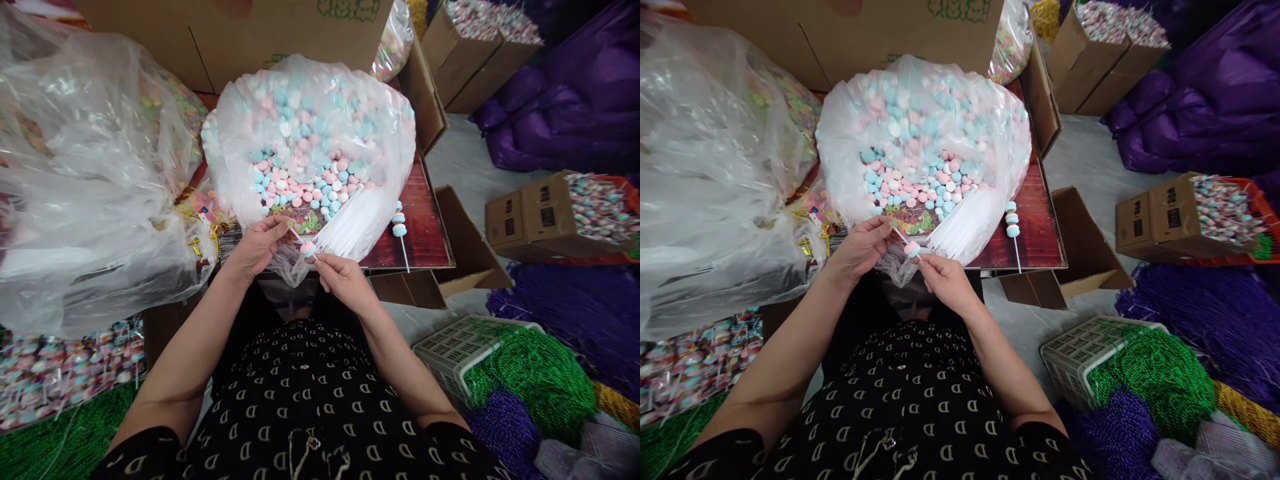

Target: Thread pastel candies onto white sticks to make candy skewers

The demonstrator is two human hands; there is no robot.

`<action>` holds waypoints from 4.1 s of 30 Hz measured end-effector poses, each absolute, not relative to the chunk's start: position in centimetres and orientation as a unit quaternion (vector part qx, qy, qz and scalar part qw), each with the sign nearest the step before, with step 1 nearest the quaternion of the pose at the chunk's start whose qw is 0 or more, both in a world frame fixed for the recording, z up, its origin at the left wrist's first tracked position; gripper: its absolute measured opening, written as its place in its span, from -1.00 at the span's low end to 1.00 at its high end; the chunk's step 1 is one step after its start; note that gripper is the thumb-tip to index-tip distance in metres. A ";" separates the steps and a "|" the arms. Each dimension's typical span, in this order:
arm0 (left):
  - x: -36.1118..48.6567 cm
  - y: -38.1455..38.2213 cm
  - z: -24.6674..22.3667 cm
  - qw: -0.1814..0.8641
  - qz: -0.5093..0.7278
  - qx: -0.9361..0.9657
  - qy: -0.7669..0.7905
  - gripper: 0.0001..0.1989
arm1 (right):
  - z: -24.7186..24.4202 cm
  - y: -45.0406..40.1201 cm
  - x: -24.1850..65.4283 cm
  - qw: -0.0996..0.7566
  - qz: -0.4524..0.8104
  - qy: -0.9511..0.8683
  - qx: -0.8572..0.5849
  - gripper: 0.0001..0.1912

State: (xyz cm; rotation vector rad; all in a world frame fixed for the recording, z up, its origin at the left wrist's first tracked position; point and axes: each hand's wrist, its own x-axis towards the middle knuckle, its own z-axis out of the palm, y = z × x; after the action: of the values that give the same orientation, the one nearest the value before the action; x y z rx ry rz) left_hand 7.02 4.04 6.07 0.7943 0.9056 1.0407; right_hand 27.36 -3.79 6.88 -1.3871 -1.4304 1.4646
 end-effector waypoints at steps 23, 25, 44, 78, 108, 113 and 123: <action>8.9 1.2 6.1 0.296 0.370 0.749 0.463 -0.69 | 6.1 -2.7 26.1 0.342 0.535 -0.540 -0.552 -0.51; 8.9 1.5 6.3 0.339 0.363 0.739 0.455 -0.68 | 5.7 -2.4 26.6 0.352 0.511 -0.541 -0.567 -0.51; 10.3 8.5 4.4 0.175 0.156 0.819 0.523 -0.92 | 4.8 -2.2 29.1 0.406 0.510 -0.481 -0.586 -0.40; 10.6 4.5 6.8 0.690 0.375 0.459 0.415 -0.64 | 6.0 -1.8 27.7 0.359 0.497 -0.547 -0.570 -0.49; 7.9 8.4 6.1 0.336 0.363 0.597 0.631 -0.88 | 6.8 10.9 25.4 -0.027 0.085 -0.737 -0.670 -0.60; 8.1 7.6 5.5 0.506 0.452 0.459 0.574 -0.80 | 6.6 10.6 25.5 -0.010 0.083 -0.721 -0.688 -0.59; 9.0 6.9 4.4 0.524 0.476 0.434 0.557 -0.82 | 6.6 9.0 26.9 0.231 0.190 -0.673 -0.676 -0.72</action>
State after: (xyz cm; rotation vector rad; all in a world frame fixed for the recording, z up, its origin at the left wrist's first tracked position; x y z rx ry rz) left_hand 8.97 6.92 4.43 1.0396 1.3336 1.1399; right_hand 26.88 9.04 6.65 -1.8601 -1.8514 0.5232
